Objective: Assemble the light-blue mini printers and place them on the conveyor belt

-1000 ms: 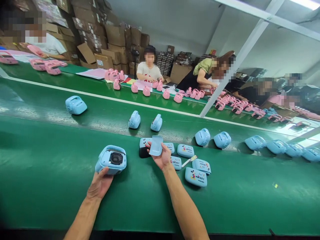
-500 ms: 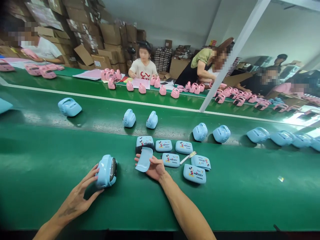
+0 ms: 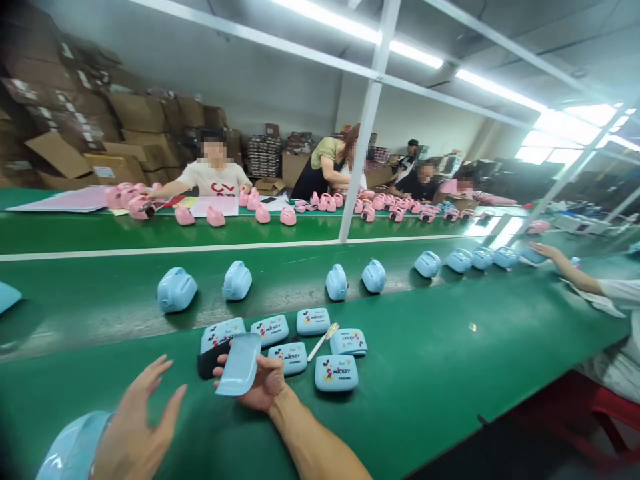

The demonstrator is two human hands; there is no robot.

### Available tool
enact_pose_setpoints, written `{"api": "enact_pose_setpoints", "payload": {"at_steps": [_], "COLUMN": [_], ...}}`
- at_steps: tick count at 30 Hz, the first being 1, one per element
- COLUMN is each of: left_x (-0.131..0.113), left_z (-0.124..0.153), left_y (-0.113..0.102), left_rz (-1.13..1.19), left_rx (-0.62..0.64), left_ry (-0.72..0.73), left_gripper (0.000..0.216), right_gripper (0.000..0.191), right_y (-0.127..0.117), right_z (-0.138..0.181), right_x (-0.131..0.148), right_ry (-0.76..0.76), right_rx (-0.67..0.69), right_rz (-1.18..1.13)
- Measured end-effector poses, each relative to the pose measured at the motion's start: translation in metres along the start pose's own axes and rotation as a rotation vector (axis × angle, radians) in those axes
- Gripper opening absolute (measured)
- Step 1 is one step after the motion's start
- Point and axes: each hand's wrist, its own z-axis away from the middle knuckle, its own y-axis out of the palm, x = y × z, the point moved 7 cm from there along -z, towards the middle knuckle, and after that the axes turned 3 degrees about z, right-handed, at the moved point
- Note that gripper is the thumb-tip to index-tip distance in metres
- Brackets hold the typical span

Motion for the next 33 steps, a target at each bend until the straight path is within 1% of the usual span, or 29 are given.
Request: {"api": "enact_pose_setpoints", "payload": {"at_steps": [1,2,3,4,5,7,8,10,12,13,14,15,17,18,20,22,23,25,27,31,33], "left_x": [-0.008,-0.009,-0.006,0.001,0.01,0.026,0.031,0.03,0.014,0.002,-0.012,-0.024,-0.044,-0.05,-0.057,-0.06,-0.061,-0.065,-0.072,-0.088,-0.093], "left_z": [-0.009,-0.015,-0.02,-0.023,-0.024,-0.024,-0.024,-0.021,-0.019,-0.018,-0.018,-0.017,-0.014,-0.012,-0.009,-0.005,-0.002,0.004,0.01,0.021,0.024], "left_y": [0.02,0.037,0.053,0.064,0.071,0.072,0.068,0.054,0.037,0.029,0.023,0.02,0.024,0.028,0.038,0.046,0.048,0.052,0.054,0.056,0.052], "left_rz": [-0.012,-0.029,-0.038,-0.038,-0.031,0.027,0.093,0.317,0.615,0.748,0.854,0.922,0.955,0.927,0.775,0.521,0.392,0.183,0.051,-0.109,-0.178], "left_rx": [0.002,0.014,0.077,0.131,0.177,0.223,0.208,0.109,-0.063,-0.153,-0.217,-0.237,-0.175,-0.128,-0.008,0.091,0.123,0.155,0.189,0.331,0.368], "left_ry": [-0.054,-0.127,-0.211,-0.29,-0.359,-0.479,-0.534,-0.635,-0.671,-0.658,-0.632,-0.619,-0.618,-0.619,-0.572,-0.447,-0.374,-0.239,-0.133,0.035,0.085], "left_gripper": [0.054,0.058,0.061,0.061,0.058,0.045,0.04,0.039,0.05,0.057,0.063,0.068,0.073,0.068,0.045,0.026,0.023,0.024,0.027,0.032,0.035], "right_gripper": [0.068,0.069,0.07,0.071,0.071,0.068,0.065,0.06,0.056,0.054,0.052,0.05,0.046,0.043,0.036,0.032,0.033,0.037,0.04,0.044,0.045], "right_y": [0.001,0.002,0.004,0.006,0.007,0.007,0.005,0.001,-0.005,-0.008,-0.011,-0.013,-0.013,-0.012,-0.009,-0.006,-0.004,-0.001,0.001,0.003,0.001], "right_z": [-0.001,-0.001,-0.001,-0.001,-0.001,-0.002,-0.003,-0.005,-0.007,-0.008,-0.008,-0.009,-0.009,-0.009,-0.007,-0.003,-0.001,0.003,0.006,0.009,0.009], "right_x": [0.003,0.005,0.006,0.007,0.007,0.007,0.007,0.006,0.003,0.001,-0.001,-0.004,-0.01,-0.013,-0.016,-0.016,-0.015,-0.012,-0.011,-0.014,-0.014], "right_ry": [-0.011,-0.017,-0.017,-0.014,-0.01,-0.011,-0.018,-0.042,-0.065,-0.068,-0.066,-0.059,-0.029,-0.013,0.011,0.017,0.014,0.011,0.021,0.071,0.071], "right_rx": [0.003,0.008,0.015,0.021,0.022,0.004,-0.01,-0.045,-0.086,-0.109,-0.13,-0.146,-0.155,-0.15,-0.145,-0.15,-0.153,-0.155,-0.143,-0.124,-0.135], "right_rz": [0.011,0.022,0.033,0.04,0.043,0.037,0.027,-0.009,-0.052,-0.067,-0.074,-0.074,-0.062,-0.057,-0.053,-0.057,-0.057,-0.051,-0.036,-0.004,0.004]}}
